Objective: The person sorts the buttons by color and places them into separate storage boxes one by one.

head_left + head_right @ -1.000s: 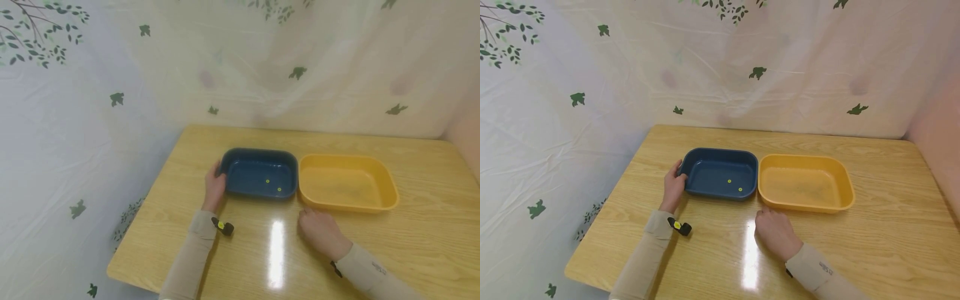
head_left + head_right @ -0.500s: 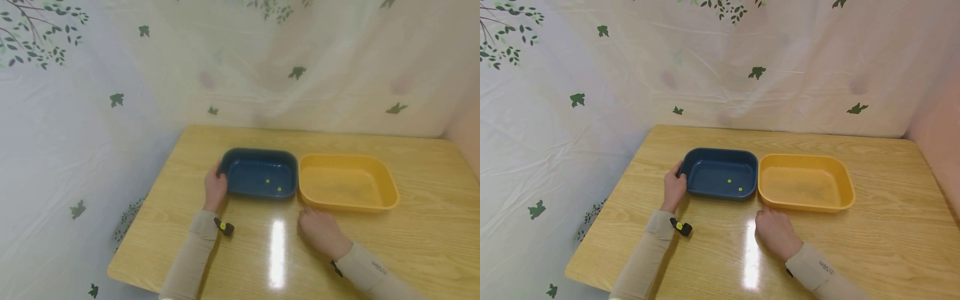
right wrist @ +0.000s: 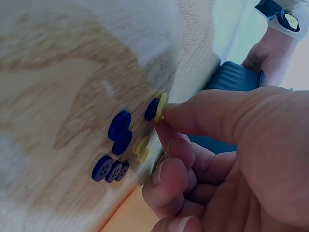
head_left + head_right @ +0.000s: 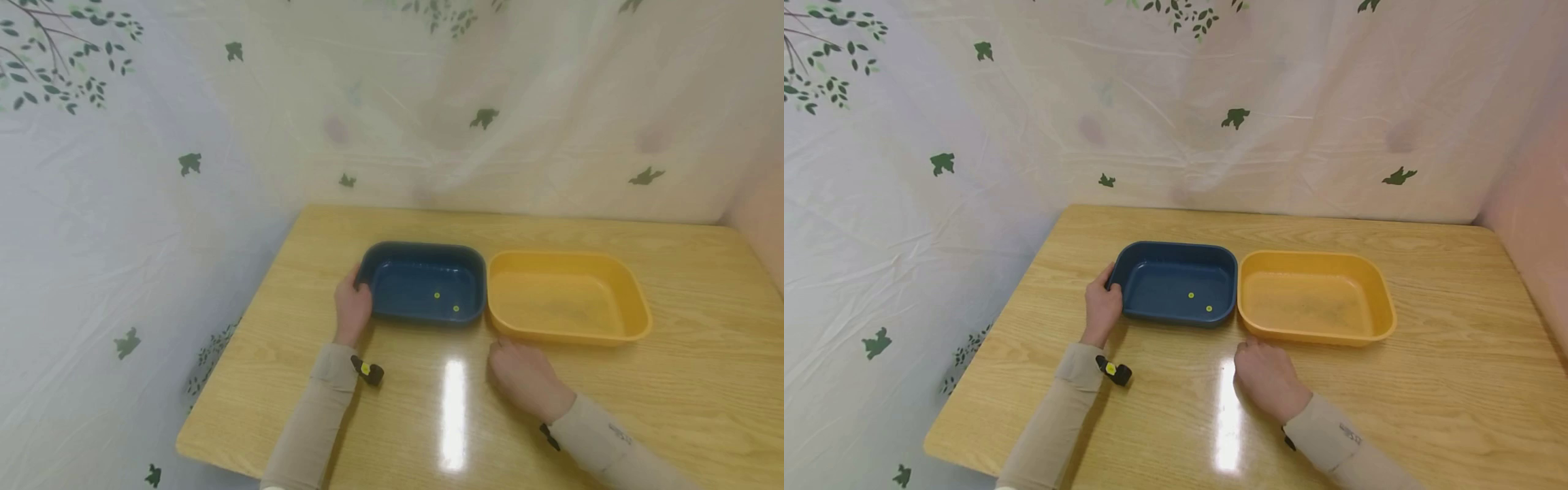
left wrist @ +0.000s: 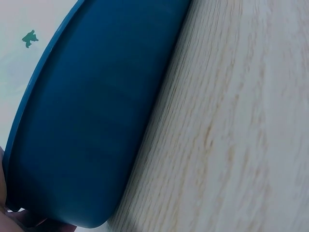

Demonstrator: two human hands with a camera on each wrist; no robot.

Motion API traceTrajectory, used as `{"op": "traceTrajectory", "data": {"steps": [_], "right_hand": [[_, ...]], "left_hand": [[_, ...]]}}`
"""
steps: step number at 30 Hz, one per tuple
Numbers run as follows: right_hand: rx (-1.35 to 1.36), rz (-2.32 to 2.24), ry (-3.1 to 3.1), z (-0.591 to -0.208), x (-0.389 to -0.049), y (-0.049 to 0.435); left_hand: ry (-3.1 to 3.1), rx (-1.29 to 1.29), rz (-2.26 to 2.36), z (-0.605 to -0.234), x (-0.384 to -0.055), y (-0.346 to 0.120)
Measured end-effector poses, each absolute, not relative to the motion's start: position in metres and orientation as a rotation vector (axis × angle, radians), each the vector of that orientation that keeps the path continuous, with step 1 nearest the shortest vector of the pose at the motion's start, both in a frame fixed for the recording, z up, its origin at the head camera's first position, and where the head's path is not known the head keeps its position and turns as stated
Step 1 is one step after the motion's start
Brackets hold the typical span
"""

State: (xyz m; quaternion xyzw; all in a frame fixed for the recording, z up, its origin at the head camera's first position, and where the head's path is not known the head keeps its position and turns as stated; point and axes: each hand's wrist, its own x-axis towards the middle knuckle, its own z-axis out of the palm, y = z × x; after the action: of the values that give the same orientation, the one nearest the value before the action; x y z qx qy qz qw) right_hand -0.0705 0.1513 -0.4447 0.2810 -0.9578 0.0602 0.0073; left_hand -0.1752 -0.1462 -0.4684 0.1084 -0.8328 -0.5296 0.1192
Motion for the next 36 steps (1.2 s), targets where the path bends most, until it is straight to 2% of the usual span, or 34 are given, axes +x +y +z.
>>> {"op": "traceTrajectory", "data": {"steps": [15,26,36], "right_hand": [[0.790,0.220,-3.011,-0.438,-0.059,0.143],[0.884,0.250,-2.894,-0.401,-0.042,0.115],[0.898,0.172,-2.729,-0.371,-0.062,0.097]], "left_hand": [[-2.442,0.272,-1.543,-0.469,-0.169,-0.150],[-2.470,0.256,-1.537,-0.469,-0.164,-0.156],[-2.479,0.228,-1.509,-0.471,-0.159,-0.161]]}}
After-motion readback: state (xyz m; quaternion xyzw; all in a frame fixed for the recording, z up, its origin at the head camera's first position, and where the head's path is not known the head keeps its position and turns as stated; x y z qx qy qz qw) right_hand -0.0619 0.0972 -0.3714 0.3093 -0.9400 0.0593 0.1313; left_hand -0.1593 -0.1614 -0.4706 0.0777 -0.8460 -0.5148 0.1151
